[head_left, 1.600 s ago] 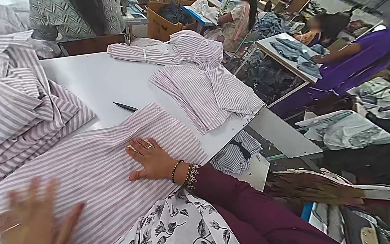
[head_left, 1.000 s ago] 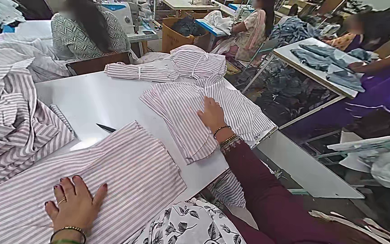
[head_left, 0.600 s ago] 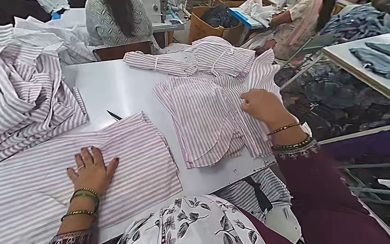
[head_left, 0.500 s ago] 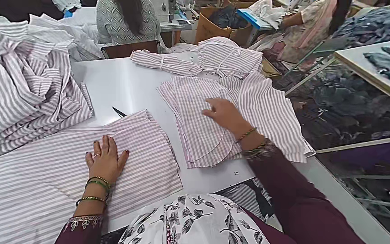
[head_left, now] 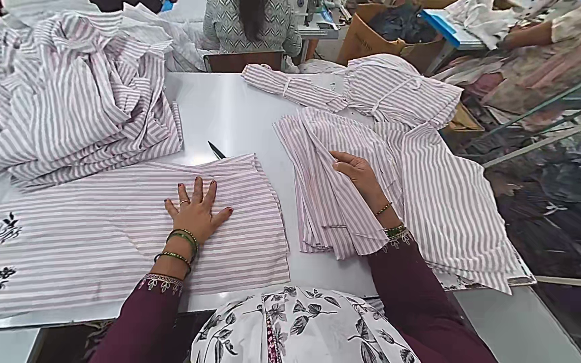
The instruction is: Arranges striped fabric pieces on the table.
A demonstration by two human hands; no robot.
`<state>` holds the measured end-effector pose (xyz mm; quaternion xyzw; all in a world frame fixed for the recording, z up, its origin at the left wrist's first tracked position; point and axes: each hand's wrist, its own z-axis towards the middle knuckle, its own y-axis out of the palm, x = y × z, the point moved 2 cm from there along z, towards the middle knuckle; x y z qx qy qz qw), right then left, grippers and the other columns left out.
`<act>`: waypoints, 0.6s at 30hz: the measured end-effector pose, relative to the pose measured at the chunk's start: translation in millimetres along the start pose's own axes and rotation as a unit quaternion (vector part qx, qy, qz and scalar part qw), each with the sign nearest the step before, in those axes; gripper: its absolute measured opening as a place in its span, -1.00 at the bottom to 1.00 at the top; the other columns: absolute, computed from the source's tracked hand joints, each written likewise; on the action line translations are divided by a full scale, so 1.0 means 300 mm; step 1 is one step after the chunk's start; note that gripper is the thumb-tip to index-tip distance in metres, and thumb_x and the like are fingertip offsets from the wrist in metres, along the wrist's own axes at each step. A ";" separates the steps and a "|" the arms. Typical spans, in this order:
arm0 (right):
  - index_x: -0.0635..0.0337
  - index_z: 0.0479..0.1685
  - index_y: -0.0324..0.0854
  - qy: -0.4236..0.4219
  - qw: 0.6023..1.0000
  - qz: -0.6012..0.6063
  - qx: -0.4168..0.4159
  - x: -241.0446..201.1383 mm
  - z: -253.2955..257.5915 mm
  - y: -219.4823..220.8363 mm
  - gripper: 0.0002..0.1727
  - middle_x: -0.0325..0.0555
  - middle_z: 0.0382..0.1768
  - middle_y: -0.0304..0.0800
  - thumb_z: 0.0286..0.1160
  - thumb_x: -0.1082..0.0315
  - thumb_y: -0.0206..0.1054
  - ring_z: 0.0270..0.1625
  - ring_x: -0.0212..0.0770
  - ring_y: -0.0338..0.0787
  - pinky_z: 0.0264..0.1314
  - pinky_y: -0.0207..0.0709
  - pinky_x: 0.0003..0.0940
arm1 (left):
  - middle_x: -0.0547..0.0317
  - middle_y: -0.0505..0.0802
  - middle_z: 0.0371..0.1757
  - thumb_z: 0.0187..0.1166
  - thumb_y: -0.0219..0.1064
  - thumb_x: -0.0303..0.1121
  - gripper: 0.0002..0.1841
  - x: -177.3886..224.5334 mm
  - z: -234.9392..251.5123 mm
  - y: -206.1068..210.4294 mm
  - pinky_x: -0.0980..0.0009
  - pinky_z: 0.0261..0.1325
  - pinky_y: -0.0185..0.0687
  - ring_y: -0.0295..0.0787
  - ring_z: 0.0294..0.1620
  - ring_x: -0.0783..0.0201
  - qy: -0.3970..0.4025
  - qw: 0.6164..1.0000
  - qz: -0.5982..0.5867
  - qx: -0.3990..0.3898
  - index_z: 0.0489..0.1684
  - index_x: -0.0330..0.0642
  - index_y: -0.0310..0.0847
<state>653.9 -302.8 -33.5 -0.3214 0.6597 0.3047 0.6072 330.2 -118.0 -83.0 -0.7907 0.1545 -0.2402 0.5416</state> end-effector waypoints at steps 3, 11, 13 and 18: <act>0.32 0.36 0.60 -0.002 0.998 -0.058 0.012 0.012 0.006 -0.008 -0.63 -0.19 -0.20 0.83 0.64 0.56 0.13 -0.34 -0.55 0.72 -0.24 0.62 -0.59 | -0.04 -0.20 0.97 0.55 0.07 0.45 -0.05 0.017 0.020 0.006 -0.69 0.60 -0.64 -0.54 0.90 -0.45 0.000 1.000 -0.006 0.000 0.95 0.23 -0.09; 0.29 0.23 0.64 -0.041 0.992 -0.103 0.055 -0.013 -0.028 0.037 -0.66 -0.50 -0.39 0.76 0.54 0.58 0.16 -0.41 -0.74 0.68 -0.31 0.56 -0.80 | 0.09 -0.11 0.97 0.74 -0.03 0.29 -0.18 0.006 0.044 0.000 -0.43 0.79 -0.66 -0.44 0.97 -0.06 0.082 0.996 -0.038 -0.015 0.94 0.09 -0.04; 0.31 0.24 0.64 -0.041 0.992 -0.106 0.061 -0.024 -0.033 0.038 -0.65 -0.49 -0.37 0.77 0.54 0.60 0.13 -0.42 -0.75 0.67 -0.32 0.54 -0.82 | 0.08 0.21 0.90 0.82 0.10 -0.01 -0.38 -0.004 0.010 -0.032 -0.24 0.87 -0.60 -0.20 0.96 0.07 0.146 0.975 -0.167 -0.033 0.82 -0.06 0.26; 0.24 0.42 0.50 -0.001 0.993 -0.066 0.097 -0.032 -0.042 -0.024 -0.63 -0.51 -0.07 0.76 0.72 0.46 0.01 -0.24 -0.87 0.65 -0.19 0.50 -0.90 | 0.02 0.88 -0.14 0.69 0.17 -0.56 -0.78 -0.131 -0.145 -0.095 0.38 0.15 0.79 0.87 -0.16 0.39 0.154 0.813 -0.556 0.073 0.01 -0.54 0.70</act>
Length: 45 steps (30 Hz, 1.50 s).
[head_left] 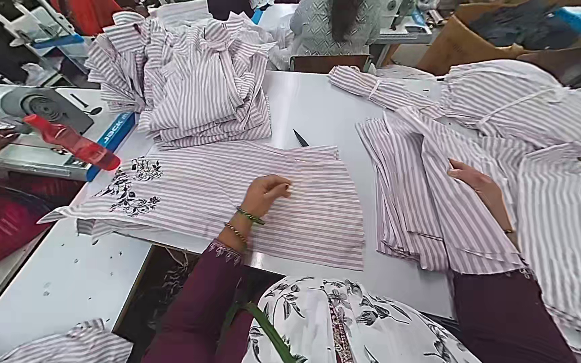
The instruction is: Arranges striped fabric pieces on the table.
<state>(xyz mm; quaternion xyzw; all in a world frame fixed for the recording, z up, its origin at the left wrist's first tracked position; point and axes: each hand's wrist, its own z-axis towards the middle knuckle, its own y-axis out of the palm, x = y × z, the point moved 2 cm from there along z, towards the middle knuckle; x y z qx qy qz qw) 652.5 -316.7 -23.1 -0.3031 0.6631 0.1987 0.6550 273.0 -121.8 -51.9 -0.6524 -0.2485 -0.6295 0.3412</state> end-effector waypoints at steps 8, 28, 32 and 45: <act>0.27 0.40 0.55 -0.091 0.957 0.119 -0.249 -0.266 -0.263 0.534 -0.61 -0.38 -0.06 0.84 0.69 0.50 0.01 -0.13 -0.65 0.77 -0.04 0.66 -0.67 | 0.10 0.84 0.29 0.71 -0.20 0.34 -0.18 0.055 -0.059 -0.129 0.20 0.01 0.88 0.91 0.11 0.10 -0.093 0.987 -0.132 -0.015 0.74 -0.15 0.11; 0.33 0.22 0.77 -0.210 0.872 -0.377 -0.230 0.029 -0.337 0.524 -0.61 0.17 0.22 0.84 0.70 0.23 0.21 0.35 0.11 0.78 0.48 0.51 0.07 | -0.13 0.82 -0.02 0.67 0.28 -0.46 -0.67 -0.151 -0.074 -0.382 0.21 0.09 0.70 0.80 -0.11 0.28 -0.143 0.968 0.187 0.088 0.32 -0.41 0.53; 0.35 0.34 0.65 -0.103 0.872 -0.475 0.057 -0.007 -0.178 0.310 -0.58 0.29 0.28 0.74 0.69 0.24 0.27 0.31 0.25 0.75 0.37 0.54 0.22 | 0.05 0.81 -0.18 0.67 0.29 -0.47 -0.74 -0.130 -0.078 -0.367 0.41 -0.07 0.66 0.73 -0.29 0.47 -0.165 0.965 0.171 0.113 0.21 -0.40 0.59; 0.44 -0.16 0.74 -0.046 0.866 -0.496 0.049 0.032 -0.109 0.240 -0.69 0.32 0.14 0.74 0.62 0.30 0.24 0.27 0.31 0.71 0.27 0.48 0.25 | 0.71 0.86 -0.42 0.79 -0.02 -0.47 -0.70 0.563 0.241 -0.054 0.73 -0.33 0.75 0.78 -0.43 0.76 0.147 0.988 -0.010 -0.041 -0.16 0.17 0.61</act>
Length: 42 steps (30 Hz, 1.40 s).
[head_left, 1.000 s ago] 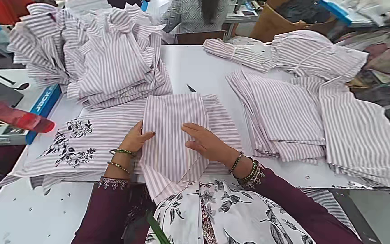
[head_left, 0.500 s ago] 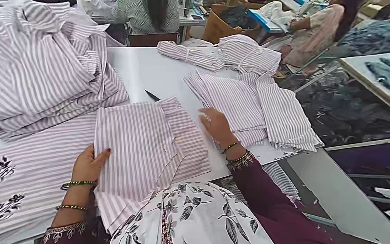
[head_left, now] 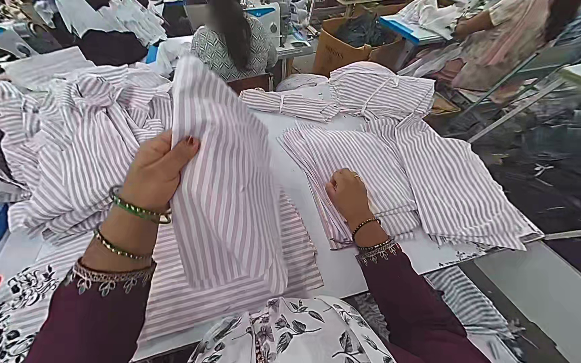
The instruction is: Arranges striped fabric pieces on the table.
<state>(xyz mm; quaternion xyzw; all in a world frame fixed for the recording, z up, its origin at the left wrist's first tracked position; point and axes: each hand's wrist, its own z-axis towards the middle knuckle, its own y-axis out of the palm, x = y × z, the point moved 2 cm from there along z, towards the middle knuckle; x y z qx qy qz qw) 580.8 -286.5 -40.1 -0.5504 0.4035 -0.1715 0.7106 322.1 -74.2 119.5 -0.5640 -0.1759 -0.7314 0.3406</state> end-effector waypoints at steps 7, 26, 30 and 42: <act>0.37 0.03 0.73 0.002 0.997 0.044 -0.059 0.015 -0.003 -0.020 -0.56 0.28 0.30 0.66 0.57 0.08 0.38 0.40 0.29 0.61 0.39 0.40 0.25 | 0.54 0.79 -0.29 0.82 0.09 -0.35 -0.87 0.051 0.495 0.083 0.60 -0.16 0.77 0.78 -0.32 0.67 0.024 0.991 0.130 0.036 0.08 -0.06 0.54; 0.44 0.22 0.63 0.058 0.986 -0.081 -0.131 -0.058 0.038 -0.055 -0.56 0.33 0.33 0.60 0.71 0.18 0.22 0.40 0.26 0.63 0.41 0.47 0.11 | -0.47 0.27 0.78 0.36 0.30 0.28 0.01 -0.594 -0.583 -0.271 -0.64 0.61 -0.19 -0.03 0.79 -0.62 -0.146 0.844 0.506 -0.101 0.72 -0.38 0.32; 0.50 0.29 0.60 0.046 0.979 -0.128 -0.153 -0.070 0.092 -0.061 -0.57 0.44 0.43 0.51 0.71 0.29 0.15 0.44 0.35 0.61 0.42 0.46 0.22 | -0.29 0.27 0.82 0.47 0.12 0.34 -0.04 -0.618 -0.637 -0.228 -0.52 0.72 -0.33 -0.04 0.86 -0.45 -0.155 0.821 0.548 -0.045 0.77 -0.23 0.30; 0.55 0.01 0.68 0.000 0.989 -0.088 -0.119 0.006 0.183 -0.017 -0.59 0.50 0.21 0.67 0.78 0.28 0.10 0.35 0.38 0.66 0.37 0.42 0.33 | 0.09 -0.20 0.97 0.61 0.04 0.42 -0.03 -0.574 -0.511 -0.166 -0.37 0.82 -0.64 -0.53 0.96 -0.12 -0.297 0.781 0.521 -0.174 0.96 0.10 -0.19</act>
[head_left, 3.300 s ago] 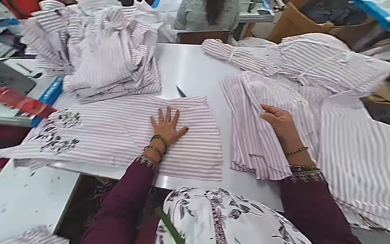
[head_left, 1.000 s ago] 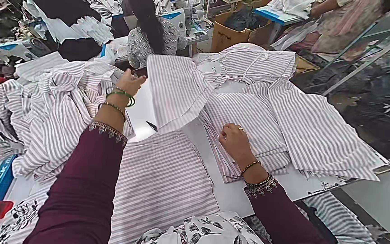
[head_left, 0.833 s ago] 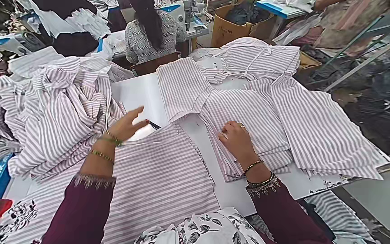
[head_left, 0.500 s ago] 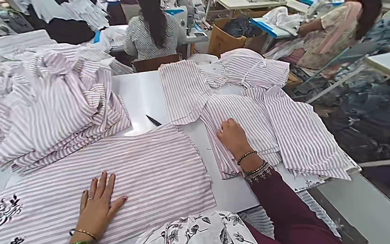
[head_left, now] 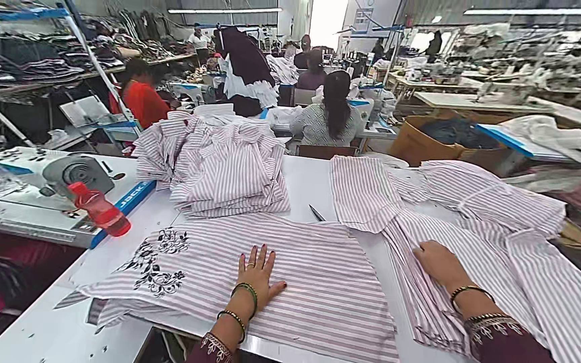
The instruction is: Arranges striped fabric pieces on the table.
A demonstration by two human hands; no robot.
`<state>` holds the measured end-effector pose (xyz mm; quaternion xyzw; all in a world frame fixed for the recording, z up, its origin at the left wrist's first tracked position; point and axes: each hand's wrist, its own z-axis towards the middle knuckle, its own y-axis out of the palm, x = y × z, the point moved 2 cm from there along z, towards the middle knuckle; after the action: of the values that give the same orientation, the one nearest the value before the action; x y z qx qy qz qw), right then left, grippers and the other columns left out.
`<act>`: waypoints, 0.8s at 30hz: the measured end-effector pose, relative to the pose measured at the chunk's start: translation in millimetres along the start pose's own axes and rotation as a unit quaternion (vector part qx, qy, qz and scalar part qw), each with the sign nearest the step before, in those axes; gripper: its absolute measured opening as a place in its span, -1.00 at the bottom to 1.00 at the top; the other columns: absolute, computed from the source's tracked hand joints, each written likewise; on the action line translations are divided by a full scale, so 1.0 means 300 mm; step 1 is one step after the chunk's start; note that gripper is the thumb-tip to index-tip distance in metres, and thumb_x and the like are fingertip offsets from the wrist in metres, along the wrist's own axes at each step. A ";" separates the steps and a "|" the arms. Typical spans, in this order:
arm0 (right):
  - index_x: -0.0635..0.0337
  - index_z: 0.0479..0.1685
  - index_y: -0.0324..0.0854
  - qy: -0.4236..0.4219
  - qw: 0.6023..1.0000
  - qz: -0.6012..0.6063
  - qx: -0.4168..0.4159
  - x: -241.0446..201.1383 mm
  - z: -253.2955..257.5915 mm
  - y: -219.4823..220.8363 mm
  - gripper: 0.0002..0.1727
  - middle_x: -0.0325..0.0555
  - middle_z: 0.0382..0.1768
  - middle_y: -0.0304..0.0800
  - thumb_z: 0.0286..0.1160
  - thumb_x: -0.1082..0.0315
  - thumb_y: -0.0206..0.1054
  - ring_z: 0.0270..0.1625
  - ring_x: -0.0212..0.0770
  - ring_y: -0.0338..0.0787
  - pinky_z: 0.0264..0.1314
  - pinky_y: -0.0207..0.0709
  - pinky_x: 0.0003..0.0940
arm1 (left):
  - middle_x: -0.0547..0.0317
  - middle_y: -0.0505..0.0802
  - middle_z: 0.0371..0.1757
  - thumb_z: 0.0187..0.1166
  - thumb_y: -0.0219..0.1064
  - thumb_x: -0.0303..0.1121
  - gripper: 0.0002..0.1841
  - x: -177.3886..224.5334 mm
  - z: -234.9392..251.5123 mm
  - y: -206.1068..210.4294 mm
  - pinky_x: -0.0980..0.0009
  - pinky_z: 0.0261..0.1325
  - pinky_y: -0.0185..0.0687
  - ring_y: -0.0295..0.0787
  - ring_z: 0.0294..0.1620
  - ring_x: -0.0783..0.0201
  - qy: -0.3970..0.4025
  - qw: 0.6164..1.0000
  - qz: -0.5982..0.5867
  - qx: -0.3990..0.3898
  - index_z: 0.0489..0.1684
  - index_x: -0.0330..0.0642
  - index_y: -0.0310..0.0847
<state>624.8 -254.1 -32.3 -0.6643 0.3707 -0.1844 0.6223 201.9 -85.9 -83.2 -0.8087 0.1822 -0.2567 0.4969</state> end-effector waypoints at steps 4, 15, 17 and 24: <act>0.31 -0.30 0.52 0.008 0.905 0.384 0.185 0.052 -0.133 -0.108 -0.76 -0.18 -0.45 0.56 0.73 0.40 0.07 -0.38 -0.46 0.59 -0.22 0.52 -0.49 | 0.05 -0.21 0.97 0.60 0.04 0.43 -0.01 0.002 -0.007 0.004 -0.36 0.82 -0.64 -0.53 0.96 -0.14 0.012 1.000 -0.013 -0.002 0.96 0.07 -0.19; 0.34 -0.12 0.67 -0.266 0.791 0.529 -0.151 -0.778 -0.443 0.108 -0.80 -0.11 -0.12 0.82 0.66 0.48 0.12 -0.04 -0.37 0.81 0.09 0.70 -0.43 | -0.26 0.23 0.85 0.86 -0.10 -0.21 -0.39 -0.137 -0.038 -0.070 -0.13 0.89 -0.28 -0.05 0.91 -0.16 0.085 0.961 -0.248 0.094 0.81 -0.41 0.11; 0.36 0.52 0.50 -0.341 0.865 0.279 -0.239 -0.838 -0.486 0.280 -0.49 0.15 0.69 0.36 0.72 0.21 0.22 0.76 -0.07 0.30 0.79 0.09 -0.10 | -0.11 0.01 0.93 0.85 -0.04 -0.24 -0.38 -0.170 -0.061 -0.102 -0.33 0.84 -0.50 -0.32 0.95 -0.22 0.017 0.997 -0.078 0.002 0.90 -0.20 -0.02; 0.05 0.86 0.16 -0.398 0.913 0.041 -0.084 -0.715 -0.571 0.486 0.02 -0.02 0.87 0.06 0.56 -0.50 -0.17 0.90 0.12 0.00 0.81 -0.36 0.39 | -0.16 -0.12 0.95 0.88 -0.22 0.10 -0.25 -0.362 -0.027 -0.084 -0.31 0.84 -0.53 -0.39 0.95 -0.22 -0.099 0.993 -0.034 0.052 0.92 -0.23 -0.15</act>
<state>324.6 -210.2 -99.4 -0.7168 0.1332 0.1524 0.6672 111.1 -20.8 -83.0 -0.8091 0.0907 -0.2012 0.5446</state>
